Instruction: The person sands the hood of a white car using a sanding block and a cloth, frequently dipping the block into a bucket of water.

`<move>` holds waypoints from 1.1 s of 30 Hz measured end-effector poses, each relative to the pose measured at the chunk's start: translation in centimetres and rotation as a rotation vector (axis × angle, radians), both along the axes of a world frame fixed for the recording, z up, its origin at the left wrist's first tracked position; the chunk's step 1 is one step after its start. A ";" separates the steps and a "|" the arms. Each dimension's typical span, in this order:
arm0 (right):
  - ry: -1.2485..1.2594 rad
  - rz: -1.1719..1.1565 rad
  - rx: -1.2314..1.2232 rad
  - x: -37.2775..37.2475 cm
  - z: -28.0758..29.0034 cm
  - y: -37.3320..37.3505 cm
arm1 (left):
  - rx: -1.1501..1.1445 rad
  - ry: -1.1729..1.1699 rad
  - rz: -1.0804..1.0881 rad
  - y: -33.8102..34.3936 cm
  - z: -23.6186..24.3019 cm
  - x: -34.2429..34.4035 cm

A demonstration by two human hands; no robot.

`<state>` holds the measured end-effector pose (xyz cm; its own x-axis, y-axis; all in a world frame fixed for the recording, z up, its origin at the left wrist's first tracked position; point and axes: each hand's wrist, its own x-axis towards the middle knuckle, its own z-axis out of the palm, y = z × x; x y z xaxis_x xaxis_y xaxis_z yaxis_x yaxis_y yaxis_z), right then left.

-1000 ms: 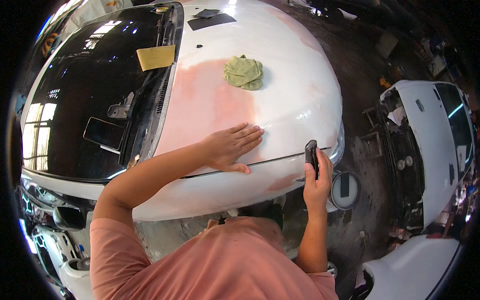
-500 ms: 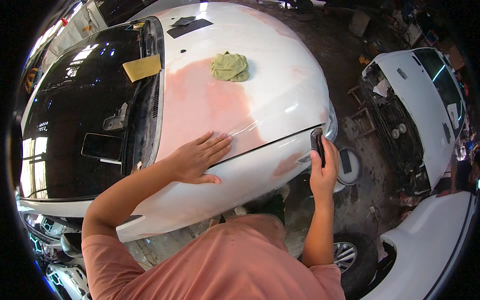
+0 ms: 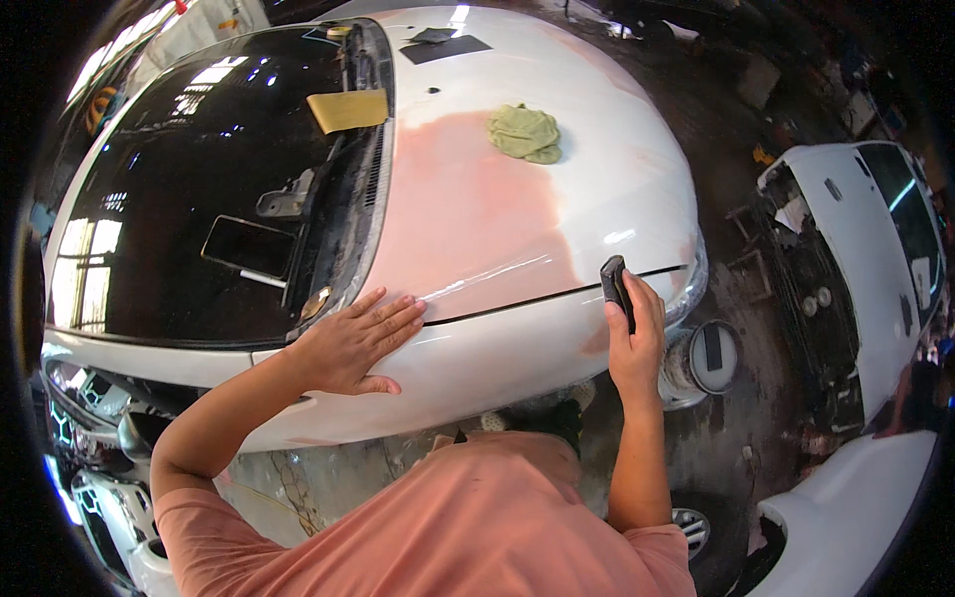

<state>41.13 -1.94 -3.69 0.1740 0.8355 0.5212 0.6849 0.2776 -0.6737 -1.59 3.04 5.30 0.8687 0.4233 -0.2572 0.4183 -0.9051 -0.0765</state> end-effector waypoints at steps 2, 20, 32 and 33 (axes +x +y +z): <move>-0.003 0.030 -0.010 -1.0 0.2 0.4 | 0.030 0.016 0.021 -1.0 0.4 -1.2; -0.028 0.196 0.005 -4.8 0.9 2.3 | 0.211 -0.302 0.494 -6.6 1.5 -5.2; -0.120 0.164 -0.021 -4.1 2.2 2.0 | 0.217 -0.479 0.606 -6.8 -1.6 -0.7; -0.126 0.161 -0.030 -3.9 2.3 1.8 | 0.225 -0.496 0.601 -6.9 -1.8 -0.4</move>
<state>37.19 -0.09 -1.40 -0.0284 0.8629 0.5046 0.7129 0.3714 -0.5949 -2.03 -3.83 3.47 0.4669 0.8497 0.2451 0.8613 -0.4998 0.0918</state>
